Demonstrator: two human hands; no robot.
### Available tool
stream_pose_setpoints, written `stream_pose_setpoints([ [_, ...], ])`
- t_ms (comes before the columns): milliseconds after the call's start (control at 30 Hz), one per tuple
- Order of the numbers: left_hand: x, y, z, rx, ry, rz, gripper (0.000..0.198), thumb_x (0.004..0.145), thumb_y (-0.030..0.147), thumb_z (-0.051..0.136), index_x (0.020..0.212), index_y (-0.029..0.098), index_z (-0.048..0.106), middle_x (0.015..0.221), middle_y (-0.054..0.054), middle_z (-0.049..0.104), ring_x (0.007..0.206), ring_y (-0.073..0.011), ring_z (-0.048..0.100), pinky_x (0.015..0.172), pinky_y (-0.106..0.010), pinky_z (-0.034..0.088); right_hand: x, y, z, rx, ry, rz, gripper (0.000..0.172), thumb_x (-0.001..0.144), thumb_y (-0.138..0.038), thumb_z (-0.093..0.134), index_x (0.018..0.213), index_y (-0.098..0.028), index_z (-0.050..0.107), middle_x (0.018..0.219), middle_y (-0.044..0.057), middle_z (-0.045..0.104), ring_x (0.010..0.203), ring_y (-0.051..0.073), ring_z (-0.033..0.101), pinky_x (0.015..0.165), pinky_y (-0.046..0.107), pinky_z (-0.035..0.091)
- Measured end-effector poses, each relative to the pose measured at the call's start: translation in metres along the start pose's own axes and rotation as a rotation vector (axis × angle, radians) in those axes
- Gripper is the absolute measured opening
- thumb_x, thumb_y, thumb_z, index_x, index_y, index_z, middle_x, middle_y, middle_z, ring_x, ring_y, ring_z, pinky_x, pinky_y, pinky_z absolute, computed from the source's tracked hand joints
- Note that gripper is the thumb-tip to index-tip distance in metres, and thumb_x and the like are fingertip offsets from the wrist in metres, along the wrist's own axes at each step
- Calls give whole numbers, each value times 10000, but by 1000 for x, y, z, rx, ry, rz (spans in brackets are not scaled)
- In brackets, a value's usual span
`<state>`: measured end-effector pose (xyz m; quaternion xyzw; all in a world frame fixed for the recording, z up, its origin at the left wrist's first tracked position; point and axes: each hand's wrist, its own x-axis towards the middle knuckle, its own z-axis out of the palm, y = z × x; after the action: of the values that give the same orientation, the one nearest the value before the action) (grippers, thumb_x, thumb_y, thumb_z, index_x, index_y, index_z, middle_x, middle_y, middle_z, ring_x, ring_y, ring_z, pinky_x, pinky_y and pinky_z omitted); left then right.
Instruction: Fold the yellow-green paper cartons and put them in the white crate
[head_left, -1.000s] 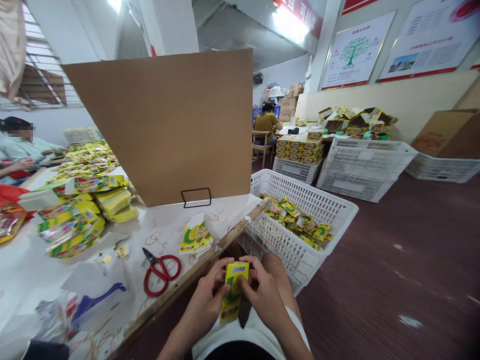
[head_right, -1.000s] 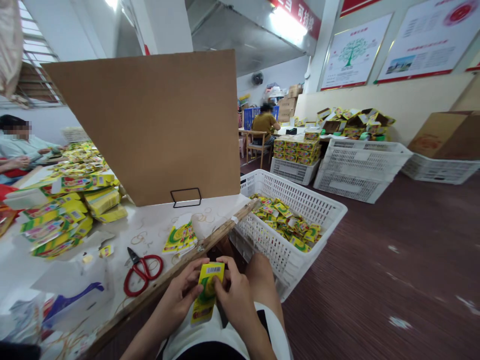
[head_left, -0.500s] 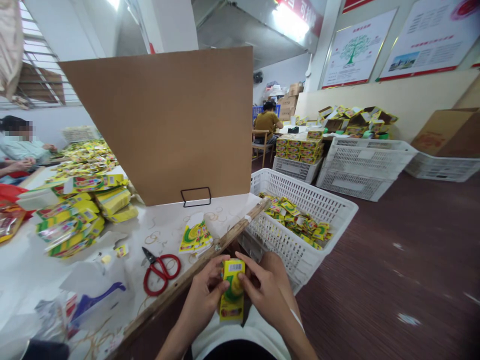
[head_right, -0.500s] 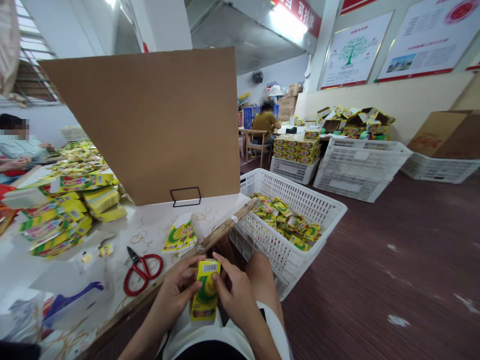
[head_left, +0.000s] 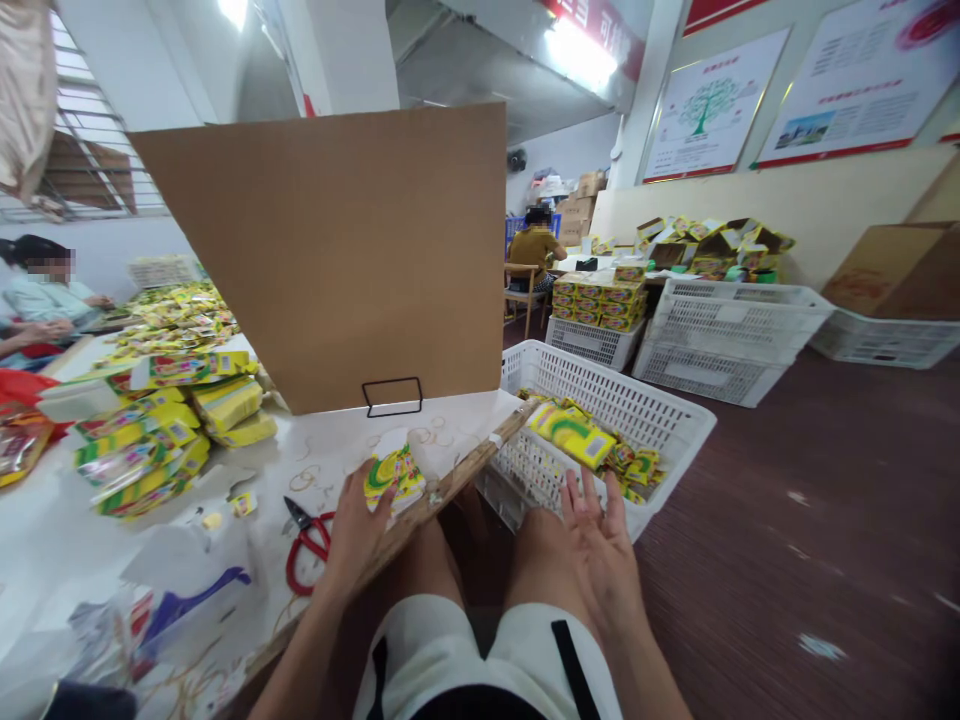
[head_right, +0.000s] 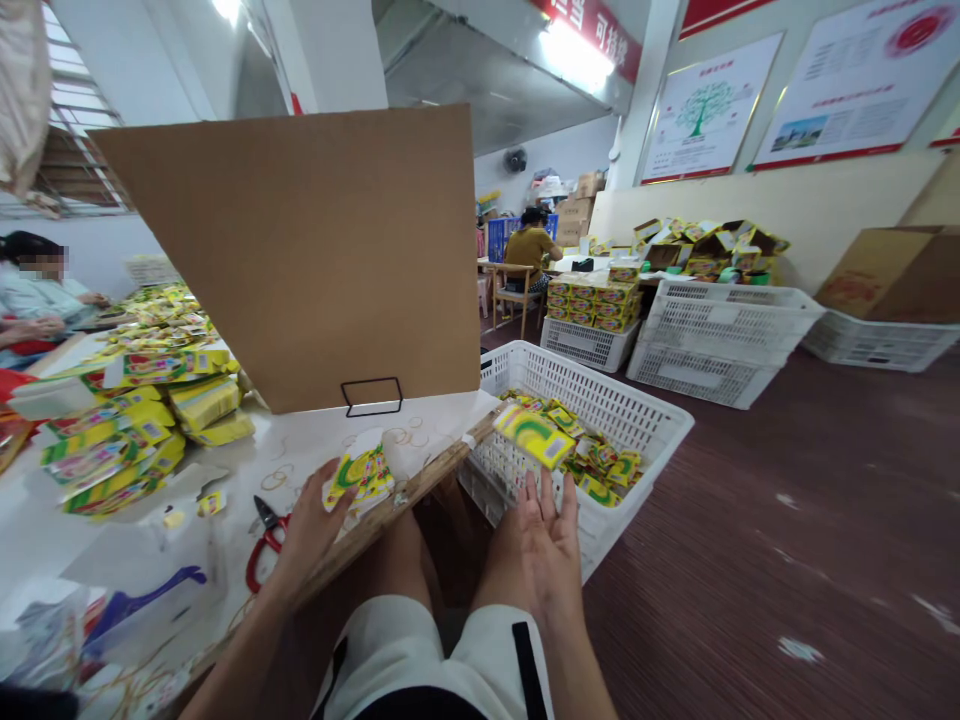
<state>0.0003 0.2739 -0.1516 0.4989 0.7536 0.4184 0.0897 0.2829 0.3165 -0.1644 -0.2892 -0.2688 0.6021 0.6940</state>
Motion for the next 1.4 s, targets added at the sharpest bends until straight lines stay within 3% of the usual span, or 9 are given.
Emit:
stream_pose_setpoints([
  [167, 24, -33, -3, 133, 29, -120, 670, 697, 284, 609, 1262, -18, 415, 1121, -271, 581, 1165, -413, 489, 975, -532, 343, -5, 15, -5, 7, -51, 152, 606, 731, -296, 745, 1286, -279, 504, 1402, 80, 481, 1274, 233, 465, 1124, 461, 259],
  [367, 26, -41, -10, 40, -31, -209, 521, 664, 275, 592, 1123, 43, 510, 743, -111, 642, 807, -336, 615, 780, -463, 454, -16, 31, 0, 22, -178, 289, 343, 752, -331, 731, 1060, -195, 670, 1249, 112, 619, 1176, 261, 558, 1082, 478, 321],
  [500, 14, -20, -28, -198, -112, -129, 391, 736, 389, 542, 1003, 103, 547, 896, -119, 666, 829, -258, 619, 792, -378, 489, -22, 21, 13, 125, -239, 388, 189, 767, -355, 712, 822, -174, 707, 1145, 109, 682, 1132, 245, 594, 1059, 451, 358],
  [600, -9, 8, -37, -360, -193, -67, 406, 775, 459, 544, 1019, 134, 550, 1012, -98, 668, 897, -217, 630, 836, -318, 497, -29, 19, 20, 203, -271, 477, 176, 766, -350, 712, 815, -181, 710, 1159, 95, 679, 1142, 237, 589, 1056, 432, 363],
  [767, -38, 35, -40, -599, -263, -135, 416, 741, 464, 642, 975, 122, 599, 941, -90, 703, 848, -223, 655, 766, -299, 517, -38, 18, 29, 226, -309, 541, 152, 783, -340, 691, 812, -193, 714, 1158, 82, 680, 1143, 230, 588, 1054, 422, 365],
  [867, -42, 33, -39, -645, -265, -157, 421, 720, 441, 680, 980, 115, 616, 956, -96, 708, 859, -230, 660, 769, -301, 516, -39, 15, 32, 235, -340, 520, 355, 785, -316, 687, 1132, -258, 643, 1232, 77, 638, 1186, 226, 555, 1079, 441, 326],
  [1000, -44, 28, -40, -654, -264, -154, 386, 738, 407, 678, 992, 121, 623, 968, -87, 710, 857, -219, 659, 758, -287, 515, -39, 11, 34, 275, -362, 508, 858, 787, -284, 677, 1477, -296, 167, 1324, 112, 562, 1235, 225, 511, 1108, 442, 271],
  [1100, -45, 29, -39, -664, -285, -145, 365, 746, 394, 676, 989, 127, 620, 966, -78, 710, 832, -205, 658, 739, -273, 515, -39, 10, 34, 290, -377, 524, 887, 807, -283, 649, 1492, -252, 86, 1341, 132, 543, 1244, 234, 500, 1114, 442, 253],
  [1400, -46, 25, -34, -669, -308, -137, 319, 741, 356, 690, 957, 130, 624, 931, -63, 710, 808, -189, 650, 739, -265, 514, -38, 12, 31, 298, -388, 532, 753, 838, -288, 613, 1465, -253, 197, 1340, 126, 544, 1237, 239, 507, 1124, 470, 198],
])
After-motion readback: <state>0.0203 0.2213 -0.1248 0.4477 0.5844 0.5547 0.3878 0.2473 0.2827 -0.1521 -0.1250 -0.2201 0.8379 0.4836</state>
